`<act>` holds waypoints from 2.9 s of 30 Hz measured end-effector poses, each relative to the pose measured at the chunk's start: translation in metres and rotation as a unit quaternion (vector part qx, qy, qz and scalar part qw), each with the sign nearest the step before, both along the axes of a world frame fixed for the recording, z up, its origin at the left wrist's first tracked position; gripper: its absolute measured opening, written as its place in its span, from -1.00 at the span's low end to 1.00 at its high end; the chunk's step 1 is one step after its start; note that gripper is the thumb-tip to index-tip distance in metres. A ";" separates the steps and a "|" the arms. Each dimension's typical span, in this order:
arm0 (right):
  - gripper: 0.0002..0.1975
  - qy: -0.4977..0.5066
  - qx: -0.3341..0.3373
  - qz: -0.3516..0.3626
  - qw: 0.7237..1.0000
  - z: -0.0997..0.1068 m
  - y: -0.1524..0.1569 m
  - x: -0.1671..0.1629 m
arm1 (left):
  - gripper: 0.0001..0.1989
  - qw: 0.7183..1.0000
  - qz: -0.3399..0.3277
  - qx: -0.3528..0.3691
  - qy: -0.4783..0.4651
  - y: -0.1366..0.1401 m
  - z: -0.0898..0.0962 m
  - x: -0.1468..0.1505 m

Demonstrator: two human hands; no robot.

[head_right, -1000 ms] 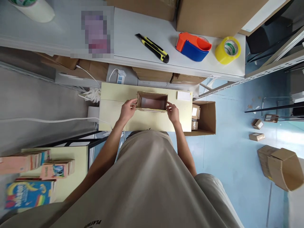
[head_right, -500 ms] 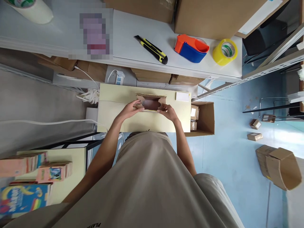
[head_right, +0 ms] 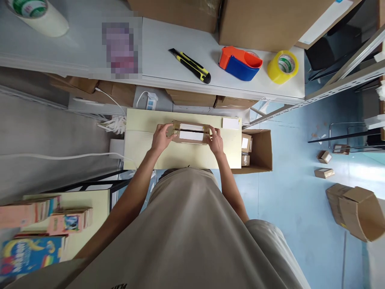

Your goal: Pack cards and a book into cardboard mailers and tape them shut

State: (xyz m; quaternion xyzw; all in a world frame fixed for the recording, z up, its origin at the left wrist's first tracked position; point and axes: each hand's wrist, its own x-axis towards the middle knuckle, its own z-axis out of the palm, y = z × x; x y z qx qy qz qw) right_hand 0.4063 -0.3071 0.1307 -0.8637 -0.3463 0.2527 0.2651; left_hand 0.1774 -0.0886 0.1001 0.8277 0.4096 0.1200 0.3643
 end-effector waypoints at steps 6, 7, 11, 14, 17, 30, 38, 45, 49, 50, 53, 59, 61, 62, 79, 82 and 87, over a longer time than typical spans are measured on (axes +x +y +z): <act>-0.54 0.064 0.026 -0.023 0.997 -0.010 -0.012 -0.007 | -0.51 0.997 -0.009 -0.072 -0.013 -0.015 -0.002 -0.006; -0.54 0.083 0.042 -0.035 0.995 -0.012 -0.014 -0.007 | -0.50 0.997 -0.009 -0.073 -0.014 -0.018 0.000 -0.005; -0.49 0.128 0.073 -0.063 0.987 -0.010 -0.021 -0.011 | -0.55 0.998 -0.025 -0.051 -0.012 -0.030 0.012 -0.006; -0.46 0.126 0.079 -0.064 0.987 0.001 -0.030 -0.017 | -0.55 0.999 -0.028 -0.038 -0.012 -0.037 0.023 -0.016; -0.44 0.125 0.082 -0.053 0.987 0.012 -0.042 -0.025 | -0.51 0.999 -0.034 -0.039 -0.017 -0.046 0.032 -0.028; -0.56 0.106 0.046 -0.061 0.991 -0.011 -0.060 -0.040 | -0.66 0.997 -0.013 -0.071 0.018 -0.064 0.007 -0.050; -0.51 0.127 0.051 -0.093 0.986 -0.029 -0.060 -0.044 | -0.74 0.995 0.030 -0.091 -0.003 -0.057 -0.004 -0.044; -0.56 0.164 0.094 -0.147 0.971 -0.039 -0.056 -0.048 | -0.74 0.991 0.067 -0.112 0.002 -0.055 -0.001 -0.040; -0.54 0.214 0.116 -0.189 0.951 -0.044 -0.057 -0.048 | -0.73 0.990 0.075 -0.119 -0.001 -0.057 0.000 -0.040; -0.53 0.228 0.125 -0.195 0.946 -0.046 -0.057 -0.047 | -0.73 0.990 0.077 -0.119 -0.002 -0.057 0.000 -0.040; -0.48 0.264 0.148 -0.206 0.930 -0.052 -0.058 -0.043 | -0.73 0.989 0.087 -0.119 -0.009 -0.058 0.000 -0.041; -0.40 0.284 0.188 -0.219 0.914 -0.063 -0.054 -0.040 | -0.71 0.985 0.084 -0.152 -0.010 -0.055 0.000 -0.043; -0.41 0.272 0.198 -0.200 0.920 -0.061 -0.051 -0.041 | -0.73 0.991 0.073 -0.107 0.008 -0.055 0.004 -0.038; -0.42 0.261 0.197 -0.185 0.927 -0.057 -0.049 -0.041 | -0.74 0.996 0.066 -0.064 0.015 -0.054 0.007 -0.033; -0.54 -0.311 0.014 0.030 0.950 0.203 0.116 0.188 | -0.58 0.952 -0.091 0.135 -0.259 -0.073 0.220 0.230; -0.62 -0.319 -0.041 0.042 0.946 0.208 0.123 0.184 | -0.61 0.952 -0.074 0.118 -0.273 -0.079 0.220 0.226; -0.64 -0.240 0.059 -0.016 0.969 0.208 0.092 0.151 | -0.70 0.945 -0.008 0.033 -0.326 -0.082 0.193 0.195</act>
